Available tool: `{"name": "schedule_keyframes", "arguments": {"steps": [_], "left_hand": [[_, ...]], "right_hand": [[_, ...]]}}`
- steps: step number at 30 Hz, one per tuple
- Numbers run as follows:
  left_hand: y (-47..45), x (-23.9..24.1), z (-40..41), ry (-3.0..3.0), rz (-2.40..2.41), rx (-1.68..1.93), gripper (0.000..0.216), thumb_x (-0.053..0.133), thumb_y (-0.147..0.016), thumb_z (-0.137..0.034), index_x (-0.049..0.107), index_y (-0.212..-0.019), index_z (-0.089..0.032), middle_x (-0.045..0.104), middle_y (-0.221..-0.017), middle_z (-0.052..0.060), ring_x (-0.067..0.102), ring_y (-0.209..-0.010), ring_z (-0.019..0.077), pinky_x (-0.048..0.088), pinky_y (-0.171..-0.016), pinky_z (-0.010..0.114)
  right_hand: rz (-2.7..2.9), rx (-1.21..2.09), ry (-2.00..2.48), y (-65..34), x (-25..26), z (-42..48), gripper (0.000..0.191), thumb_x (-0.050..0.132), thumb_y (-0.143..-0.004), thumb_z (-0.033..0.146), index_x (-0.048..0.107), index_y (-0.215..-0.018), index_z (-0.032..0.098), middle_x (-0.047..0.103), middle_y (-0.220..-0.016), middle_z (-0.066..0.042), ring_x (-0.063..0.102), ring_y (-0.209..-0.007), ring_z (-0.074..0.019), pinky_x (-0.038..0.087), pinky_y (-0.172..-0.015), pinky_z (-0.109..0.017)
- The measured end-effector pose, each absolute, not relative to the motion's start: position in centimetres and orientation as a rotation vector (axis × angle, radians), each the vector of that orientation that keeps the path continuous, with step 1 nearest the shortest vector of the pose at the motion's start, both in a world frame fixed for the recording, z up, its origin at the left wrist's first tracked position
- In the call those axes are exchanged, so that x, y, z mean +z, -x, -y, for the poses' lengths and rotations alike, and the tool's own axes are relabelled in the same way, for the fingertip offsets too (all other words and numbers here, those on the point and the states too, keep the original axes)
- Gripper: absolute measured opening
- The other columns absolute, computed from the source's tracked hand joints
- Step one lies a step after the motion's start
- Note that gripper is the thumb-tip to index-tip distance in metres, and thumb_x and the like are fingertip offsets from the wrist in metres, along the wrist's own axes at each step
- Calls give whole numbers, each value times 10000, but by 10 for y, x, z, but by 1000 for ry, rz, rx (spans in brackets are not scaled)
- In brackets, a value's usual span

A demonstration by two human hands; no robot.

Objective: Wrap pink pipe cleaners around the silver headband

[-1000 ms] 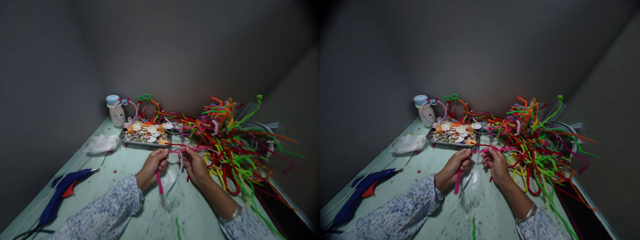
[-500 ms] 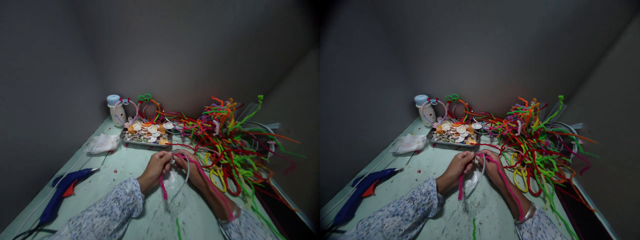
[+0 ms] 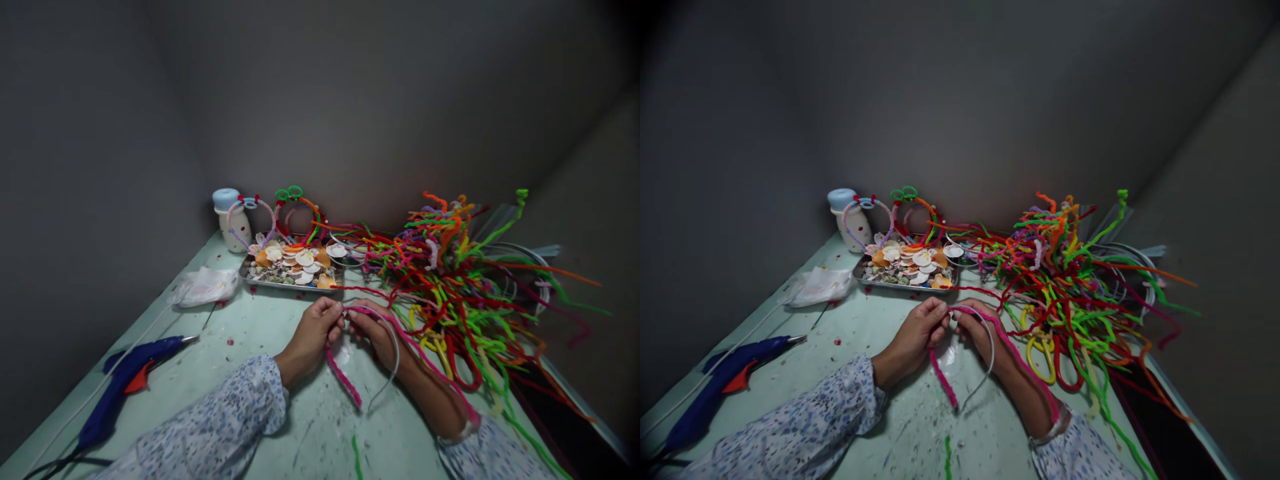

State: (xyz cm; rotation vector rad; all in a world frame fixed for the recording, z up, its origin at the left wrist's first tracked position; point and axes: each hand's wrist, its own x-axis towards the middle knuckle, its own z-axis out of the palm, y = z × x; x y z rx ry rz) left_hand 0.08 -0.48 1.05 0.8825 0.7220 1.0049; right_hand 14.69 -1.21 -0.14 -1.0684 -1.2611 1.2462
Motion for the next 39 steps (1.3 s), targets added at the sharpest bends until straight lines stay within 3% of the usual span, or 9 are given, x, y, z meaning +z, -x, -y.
{"name": "schedule_keyframes", "arguments": {"steps": [9,17,26,39], "left_hand": [[0,16,6,-844,-660,941,286,626,-794,-385,447,-779,-163,473,-595,-59,279,-367,-3,130,-364,151],[3,17,5,-802,-604,908,262,607,-811,-361,436,-776,-165,432,-591,-66,268,-373,-1,124,-370,163],[3,14,3,-709,-568,791,294,515,-861,-396,547,-822,-106,487,-650,-13,301,-375,-2,114,-359,174],[9,14,1,-569,-477,585,227,588,-829,-290,601,-844,-63,460,-676,-10,275,-393,-19,110,-352,143]], "right_hand": [[1085,1484,929,-149,-3,12,89,661,-775,290,663,-793,203,631,-687,-7,542,-581,-113,405,-503,-214],[993,1575,987,-150,-3,6,195,740,-671,318,648,-702,149,606,-593,1,533,-473,-88,391,-404,-178],[849,1663,949,-154,-4,2,256,728,-690,399,670,-669,150,631,-594,-20,527,-464,-78,372,-403,-171],[816,1643,979,-156,-5,2,200,722,-735,338,629,-714,163,632,-591,-12,515,-461,-77,365,-419,-175]]}}
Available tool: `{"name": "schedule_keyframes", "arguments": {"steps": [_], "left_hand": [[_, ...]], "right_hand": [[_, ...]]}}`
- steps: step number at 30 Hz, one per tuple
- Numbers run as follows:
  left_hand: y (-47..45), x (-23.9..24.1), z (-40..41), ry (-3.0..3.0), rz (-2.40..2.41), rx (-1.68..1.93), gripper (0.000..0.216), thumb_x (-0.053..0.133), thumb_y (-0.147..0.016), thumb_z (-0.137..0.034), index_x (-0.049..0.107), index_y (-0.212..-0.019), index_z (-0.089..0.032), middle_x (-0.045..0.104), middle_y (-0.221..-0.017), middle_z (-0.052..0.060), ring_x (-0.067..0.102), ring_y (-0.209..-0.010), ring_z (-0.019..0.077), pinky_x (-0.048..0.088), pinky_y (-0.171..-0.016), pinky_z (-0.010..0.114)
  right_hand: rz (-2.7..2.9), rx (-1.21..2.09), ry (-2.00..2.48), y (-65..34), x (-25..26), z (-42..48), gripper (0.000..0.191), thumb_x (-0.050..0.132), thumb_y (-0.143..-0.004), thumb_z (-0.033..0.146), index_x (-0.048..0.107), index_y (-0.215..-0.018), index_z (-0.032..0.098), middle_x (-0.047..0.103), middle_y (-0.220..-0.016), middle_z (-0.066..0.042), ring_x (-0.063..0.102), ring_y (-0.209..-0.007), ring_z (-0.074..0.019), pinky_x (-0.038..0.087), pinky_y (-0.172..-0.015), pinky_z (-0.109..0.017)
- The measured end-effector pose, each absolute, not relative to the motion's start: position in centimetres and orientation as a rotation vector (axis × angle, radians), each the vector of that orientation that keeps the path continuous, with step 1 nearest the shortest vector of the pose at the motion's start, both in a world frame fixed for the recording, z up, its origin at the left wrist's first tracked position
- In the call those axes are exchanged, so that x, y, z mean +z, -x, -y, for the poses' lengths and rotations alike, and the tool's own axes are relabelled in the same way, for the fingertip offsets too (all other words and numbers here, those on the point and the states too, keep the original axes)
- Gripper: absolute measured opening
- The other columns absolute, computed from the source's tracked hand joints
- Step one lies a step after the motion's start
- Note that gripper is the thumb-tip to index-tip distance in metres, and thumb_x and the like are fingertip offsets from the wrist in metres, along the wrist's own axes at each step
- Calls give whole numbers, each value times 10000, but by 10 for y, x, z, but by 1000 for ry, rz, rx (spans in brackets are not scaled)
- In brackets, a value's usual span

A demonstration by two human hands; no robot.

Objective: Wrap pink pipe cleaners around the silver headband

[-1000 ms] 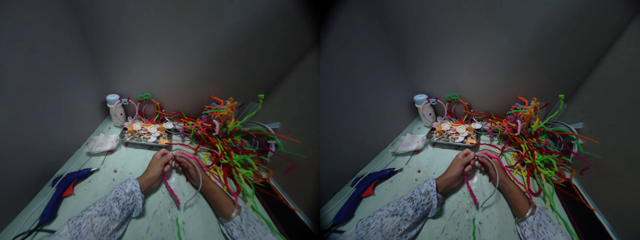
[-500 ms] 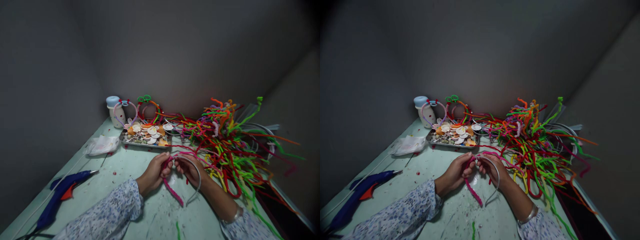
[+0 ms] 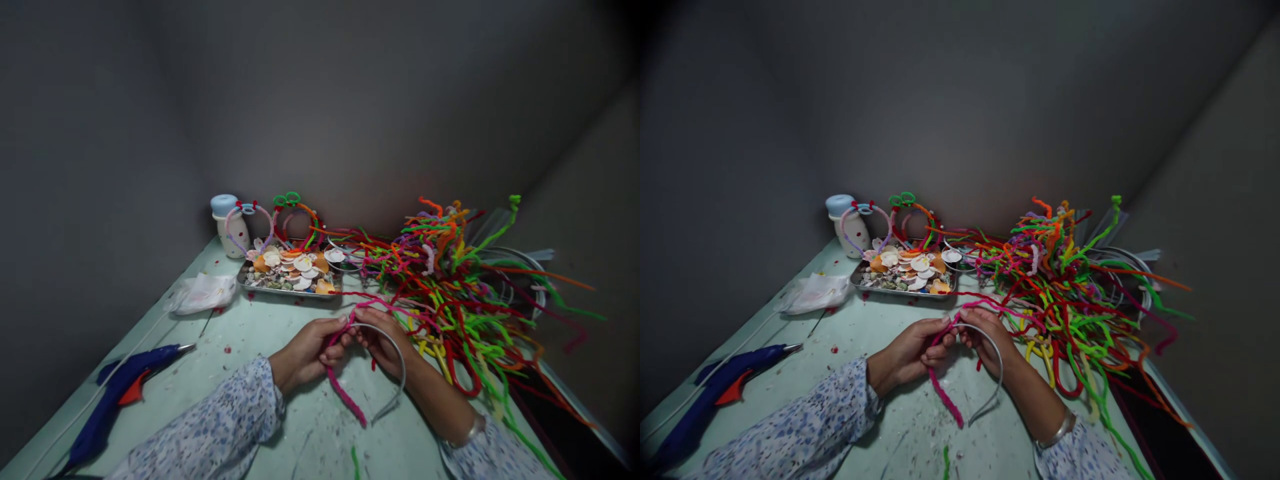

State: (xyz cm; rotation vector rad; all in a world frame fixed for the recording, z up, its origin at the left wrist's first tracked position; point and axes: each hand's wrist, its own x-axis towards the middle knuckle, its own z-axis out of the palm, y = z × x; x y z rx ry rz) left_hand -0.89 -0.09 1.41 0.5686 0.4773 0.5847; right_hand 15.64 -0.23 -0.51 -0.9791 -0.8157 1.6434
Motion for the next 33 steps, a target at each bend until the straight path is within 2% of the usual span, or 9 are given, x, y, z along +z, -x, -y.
{"name": "schedule_keyframes", "arguments": {"steps": [14,19,23,26,33], "left_hand": [[7,14,2,-705,-559,627,198,655,-776,-283,558,-767,-112,496,-631,-32,235,-354,-19,68,-347,176],[4,12,3,-799,-619,691,275,631,-798,-353,548,-712,-105,395,-518,-61,242,-350,-4,73,-355,189],[5,12,3,-778,-568,733,285,602,-812,-375,573,-772,-94,477,-627,-23,272,-371,-9,95,-363,185],[7,14,2,-737,-551,744,227,618,-786,-326,571,-794,-104,515,-701,-5,295,-384,-12,114,-369,179],[7,15,3,-743,-614,746,197,664,-719,-266,539,-741,-115,473,-624,-39,257,-375,-14,97,-372,179]], "right_hand": [[807,1662,979,-156,-1,4,191,744,-714,320,636,-689,164,617,-591,1,512,-478,-79,384,-443,-181],[771,1645,978,-157,-4,1,193,747,-710,320,633,-701,164,606,-580,8,522,-476,-77,387,-431,-168],[783,1622,981,-158,-4,1,194,741,-716,327,635,-716,164,603,-584,7,510,-463,-76,372,-406,-170],[793,1618,980,-158,-3,1,177,727,-734,327,640,-716,174,600,-607,1,511,-483,-85,387,-418,-183],[810,1615,1000,-159,-8,-1,203,729,-720,363,618,-695,195,574,-601,9,496,-482,-98,382,-423,-209]]}}
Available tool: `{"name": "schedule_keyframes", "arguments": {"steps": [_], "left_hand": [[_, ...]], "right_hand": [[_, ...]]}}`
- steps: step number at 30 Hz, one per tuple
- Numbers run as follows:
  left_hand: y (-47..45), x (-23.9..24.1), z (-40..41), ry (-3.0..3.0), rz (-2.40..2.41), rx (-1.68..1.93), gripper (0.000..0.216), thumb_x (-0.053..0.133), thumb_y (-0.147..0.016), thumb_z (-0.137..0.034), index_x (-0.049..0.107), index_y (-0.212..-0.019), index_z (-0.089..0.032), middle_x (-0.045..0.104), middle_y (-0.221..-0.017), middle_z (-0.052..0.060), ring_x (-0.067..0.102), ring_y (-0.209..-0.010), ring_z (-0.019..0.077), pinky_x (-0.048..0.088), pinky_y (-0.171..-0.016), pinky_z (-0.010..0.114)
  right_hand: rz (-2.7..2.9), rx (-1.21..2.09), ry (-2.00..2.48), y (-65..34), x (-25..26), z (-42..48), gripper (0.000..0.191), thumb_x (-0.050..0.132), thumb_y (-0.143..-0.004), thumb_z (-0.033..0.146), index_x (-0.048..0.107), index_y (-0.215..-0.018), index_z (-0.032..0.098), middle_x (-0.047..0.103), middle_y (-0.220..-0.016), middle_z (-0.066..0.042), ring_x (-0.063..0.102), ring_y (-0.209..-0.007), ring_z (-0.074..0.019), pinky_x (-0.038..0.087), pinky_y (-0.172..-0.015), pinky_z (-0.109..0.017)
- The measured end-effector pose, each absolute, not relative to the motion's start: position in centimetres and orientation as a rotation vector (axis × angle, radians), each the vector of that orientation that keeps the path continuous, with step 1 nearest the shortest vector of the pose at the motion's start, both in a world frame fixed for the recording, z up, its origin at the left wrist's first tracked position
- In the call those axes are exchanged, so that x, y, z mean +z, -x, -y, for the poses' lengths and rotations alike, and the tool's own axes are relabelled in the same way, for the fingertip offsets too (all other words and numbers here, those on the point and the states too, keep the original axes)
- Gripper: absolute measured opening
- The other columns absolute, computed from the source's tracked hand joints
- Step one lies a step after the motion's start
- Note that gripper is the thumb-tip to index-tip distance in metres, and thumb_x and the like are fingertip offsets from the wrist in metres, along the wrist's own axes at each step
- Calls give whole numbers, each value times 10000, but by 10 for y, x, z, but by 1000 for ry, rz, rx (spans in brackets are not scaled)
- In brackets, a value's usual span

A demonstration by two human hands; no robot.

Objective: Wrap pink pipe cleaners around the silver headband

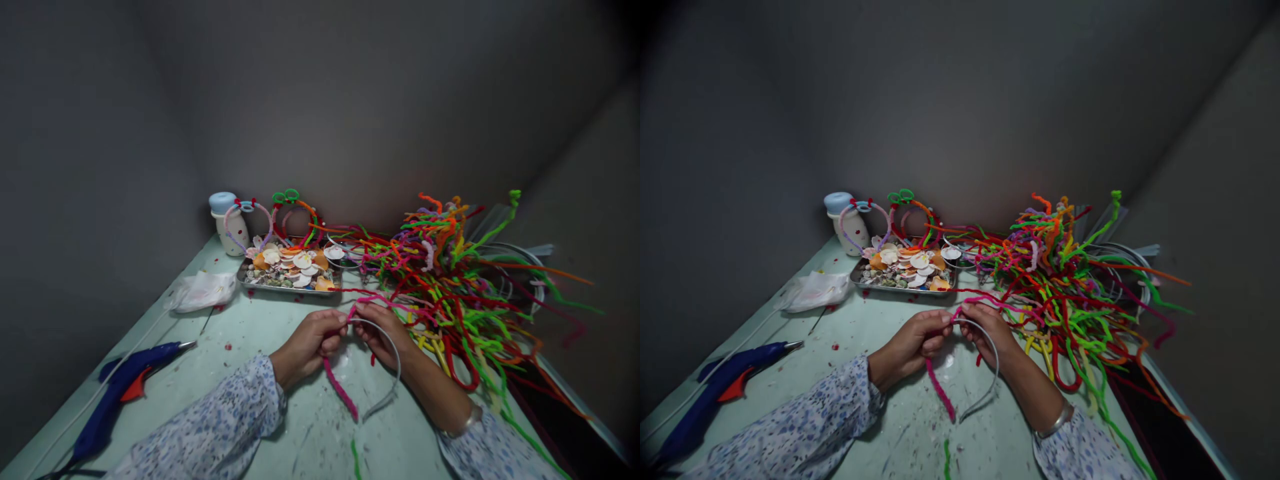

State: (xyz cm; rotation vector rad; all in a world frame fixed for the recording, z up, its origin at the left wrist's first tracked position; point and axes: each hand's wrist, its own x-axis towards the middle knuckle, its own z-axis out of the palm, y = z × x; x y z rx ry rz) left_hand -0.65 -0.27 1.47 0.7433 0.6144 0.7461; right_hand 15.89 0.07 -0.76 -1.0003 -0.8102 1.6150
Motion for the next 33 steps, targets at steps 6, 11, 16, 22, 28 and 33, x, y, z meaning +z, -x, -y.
{"name": "schedule_keyframes", "arguments": {"steps": [6,11,16,22,28,33], "left_hand": [[5,12,0,-820,-682,793,198,643,-736,-280,529,-710,-120,421,-556,-65,235,-347,-11,84,-355,187],[4,12,0,-882,-783,830,220,648,-725,-316,530,-722,-130,471,-578,-57,284,-331,-3,110,-331,190],[3,12,1,-936,-826,842,224,635,-728,-333,520,-712,-142,459,-539,-69,294,-320,8,127,-318,185],[4,10,0,-951,-855,843,241,646,-711,-357,520,-714,-151,461,-529,-71,312,-324,18,152,-316,175],[6,7,0,-1003,-825,874,265,644,-737,-382,564,-796,-136,532,-603,-37,410,-386,29,266,-361,158],[6,10,2,-1040,-845,898,247,669,-722,-341,580,-807,-128,534,-616,-29,435,-423,38,291,-390,158]], "right_hand": [[809,1649,897,-160,-7,1,176,711,-752,336,645,-743,173,599,-653,4,541,-531,-86,418,-467,-188],[854,1691,888,-160,-3,3,200,732,-727,318,633,-816,169,623,-665,0,551,-527,-85,408,-444,-171],[836,1696,943,-159,-1,4,222,761,-689,279,626,-829,170,583,-597,27,507,-474,-63,386,-412,-146],[832,1652,1027,-158,-1,3,244,773,-659,271,615,-809,160,541,-530,47,450,-404,-50,337,-356,-136],[840,1633,1036,-158,-1,2,238,770,-661,272,615,-794,150,534,-525,50,435,-397,-42,326,-349,-130],[860,1625,1037,-158,-2,2,247,767,-668,269,612,-819,149,522,-536,59,432,-407,-35,322,-356,-120]]}}
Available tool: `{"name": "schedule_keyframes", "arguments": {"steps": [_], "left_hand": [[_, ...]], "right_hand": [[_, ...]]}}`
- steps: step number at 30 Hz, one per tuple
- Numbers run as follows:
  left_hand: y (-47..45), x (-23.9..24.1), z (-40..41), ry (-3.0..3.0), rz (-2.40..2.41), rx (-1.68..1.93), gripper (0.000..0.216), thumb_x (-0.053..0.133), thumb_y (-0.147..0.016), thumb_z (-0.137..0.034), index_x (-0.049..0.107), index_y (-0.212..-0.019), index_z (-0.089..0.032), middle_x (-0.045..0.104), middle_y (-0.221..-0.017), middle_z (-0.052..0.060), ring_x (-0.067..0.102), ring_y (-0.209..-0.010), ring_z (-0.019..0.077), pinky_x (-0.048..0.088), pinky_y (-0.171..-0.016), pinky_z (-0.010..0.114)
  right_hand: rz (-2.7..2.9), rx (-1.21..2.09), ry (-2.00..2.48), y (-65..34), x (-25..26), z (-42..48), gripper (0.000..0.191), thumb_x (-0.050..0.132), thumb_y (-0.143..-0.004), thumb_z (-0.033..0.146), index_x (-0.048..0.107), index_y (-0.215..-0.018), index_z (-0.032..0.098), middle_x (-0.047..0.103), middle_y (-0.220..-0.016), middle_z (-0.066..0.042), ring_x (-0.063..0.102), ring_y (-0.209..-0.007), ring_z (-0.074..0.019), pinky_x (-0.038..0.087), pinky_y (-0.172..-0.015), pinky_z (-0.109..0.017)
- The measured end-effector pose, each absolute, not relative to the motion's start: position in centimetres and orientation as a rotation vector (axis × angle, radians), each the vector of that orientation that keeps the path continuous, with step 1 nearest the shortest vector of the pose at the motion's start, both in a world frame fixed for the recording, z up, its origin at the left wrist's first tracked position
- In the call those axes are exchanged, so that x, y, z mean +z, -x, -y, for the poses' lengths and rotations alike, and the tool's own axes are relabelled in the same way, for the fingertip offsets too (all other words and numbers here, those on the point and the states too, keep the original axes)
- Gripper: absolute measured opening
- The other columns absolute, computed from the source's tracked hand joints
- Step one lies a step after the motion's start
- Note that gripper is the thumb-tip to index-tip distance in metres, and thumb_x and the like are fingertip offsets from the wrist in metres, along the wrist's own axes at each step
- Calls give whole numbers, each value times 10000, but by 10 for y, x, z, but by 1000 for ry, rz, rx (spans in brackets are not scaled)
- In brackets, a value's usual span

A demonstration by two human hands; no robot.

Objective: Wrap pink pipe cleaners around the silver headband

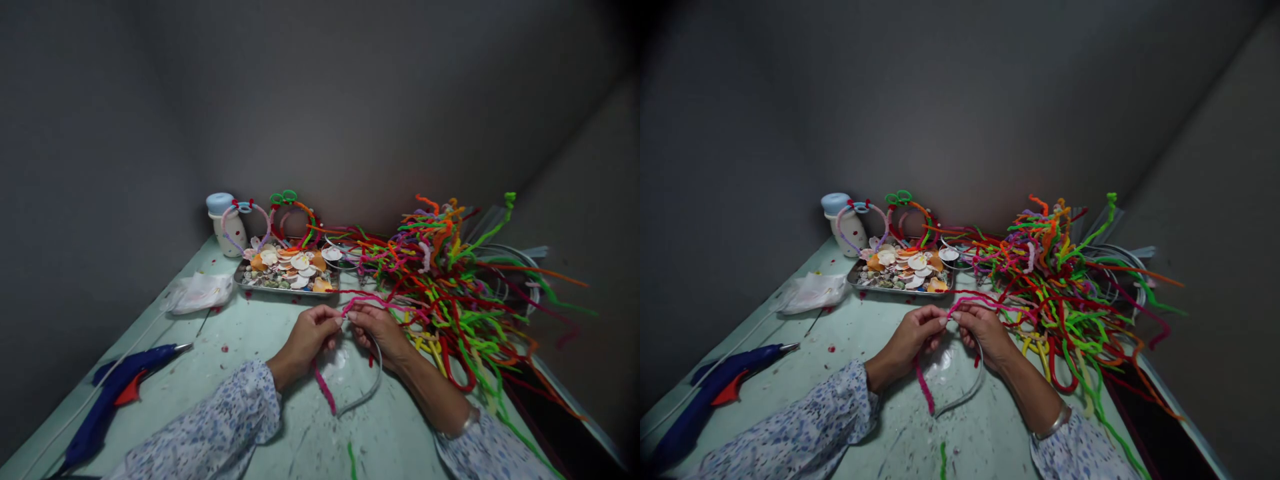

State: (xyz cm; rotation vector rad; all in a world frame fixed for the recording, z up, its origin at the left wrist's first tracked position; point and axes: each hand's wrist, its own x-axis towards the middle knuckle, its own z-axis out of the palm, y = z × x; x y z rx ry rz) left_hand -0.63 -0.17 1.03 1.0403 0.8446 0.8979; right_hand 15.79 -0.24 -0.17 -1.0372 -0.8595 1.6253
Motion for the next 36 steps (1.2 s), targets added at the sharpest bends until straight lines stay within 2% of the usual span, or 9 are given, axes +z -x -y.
{"name": "schedule_keyframes", "arguments": {"steps": [11,20,26,29,36], "left_hand": [[6,8,0,-1073,-888,894,234,655,-723,-359,563,-762,-148,497,-479,-50,400,-383,48,275,-394,167],[4,8,3,-1109,-926,913,207,610,-773,-348,544,-775,-152,499,-475,-48,397,-384,49,282,-396,162],[4,5,3,-1089,-894,930,223,610,-777,-336,571,-872,-138,531,-555,-36,418,-408,47,308,-401,163],[4,4,2,-1068,-881,936,209,608,-776,-336,557,-838,-143,550,-600,-28,429,-410,41,309,-396,160],[2,4,1,-1037,-881,928,178,597,-781,-311,509,-800,-157,529,-556,-50,412,-384,34,287,-377,151]], "right_hand": [[947,1592,1073,-154,5,5,212,760,-659,300,635,-760,161,517,-493,61,420,-393,-43,296,-362,-141],[950,1583,1076,-154,3,4,213,754,-660,297,638,-773,158,523,-499,58,425,-398,-44,308,-369,-143],[955,1575,1090,-154,5,4,227,759,-658,309,628,-767,159,512,-490,64,416,-389,-42,292,-357,-143],[965,1572,1102,-154,5,4,228,757,-658,309,633,-770,154,524,-496,59,431,-396,-43,304,-367,-143],[928,1581,1128,-154,1,3,223,761,-636,291,646,-766,151,539,-489,55,440,-404,-45,302,-377,-151]]}}
